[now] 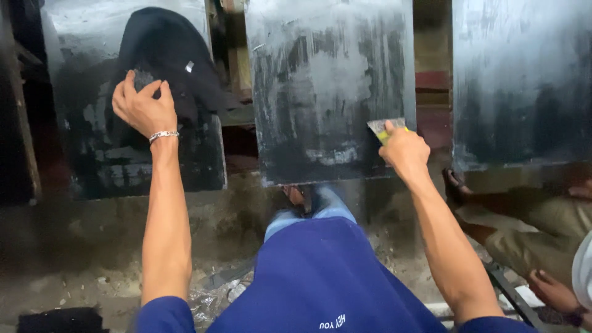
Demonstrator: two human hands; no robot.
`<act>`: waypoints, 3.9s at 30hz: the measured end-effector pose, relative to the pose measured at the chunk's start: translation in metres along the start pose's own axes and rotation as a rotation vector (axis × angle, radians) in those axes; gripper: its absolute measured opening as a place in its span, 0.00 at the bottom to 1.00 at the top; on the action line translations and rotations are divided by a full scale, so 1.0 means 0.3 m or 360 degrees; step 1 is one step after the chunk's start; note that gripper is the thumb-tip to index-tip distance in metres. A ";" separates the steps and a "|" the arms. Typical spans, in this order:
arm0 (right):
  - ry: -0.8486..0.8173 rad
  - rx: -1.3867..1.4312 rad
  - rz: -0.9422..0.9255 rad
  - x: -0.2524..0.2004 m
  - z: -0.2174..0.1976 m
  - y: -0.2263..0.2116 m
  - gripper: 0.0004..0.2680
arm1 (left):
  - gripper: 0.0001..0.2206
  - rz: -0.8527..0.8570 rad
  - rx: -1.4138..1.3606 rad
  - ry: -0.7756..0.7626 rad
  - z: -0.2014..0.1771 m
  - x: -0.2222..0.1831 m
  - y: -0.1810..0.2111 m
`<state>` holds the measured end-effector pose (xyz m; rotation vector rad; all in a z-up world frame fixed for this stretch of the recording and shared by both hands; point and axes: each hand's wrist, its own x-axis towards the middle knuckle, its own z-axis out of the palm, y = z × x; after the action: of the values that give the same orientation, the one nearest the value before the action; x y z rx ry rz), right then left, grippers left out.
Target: Using a hand scraper to remove residue or ink from flat production boards.
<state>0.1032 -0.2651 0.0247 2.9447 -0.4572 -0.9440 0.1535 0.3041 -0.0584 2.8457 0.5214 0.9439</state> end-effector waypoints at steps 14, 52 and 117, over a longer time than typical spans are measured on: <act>0.0123 -0.0104 -0.0425 0.693 -0.495 -0.383 0.12 | 0.02 -0.0157 0.0098 0.0053 -0.127 0.055 0.105; 0.0345 0.0258 -0.1233 -0.288 -0.120 -0.568 0.31 | 0.17 -0.1187 -0.1939 -0.1079 -0.417 -0.156 0.630; 0.0504 -0.0200 -0.1898 -0.180 -0.413 -0.882 0.38 | 0.15 -0.1647 -0.2529 -0.0572 -0.457 0.114 0.411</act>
<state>0.2038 -0.0058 0.1292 2.9673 1.4175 -0.3956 0.1330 0.1987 0.0953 1.0007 0.6208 0.2715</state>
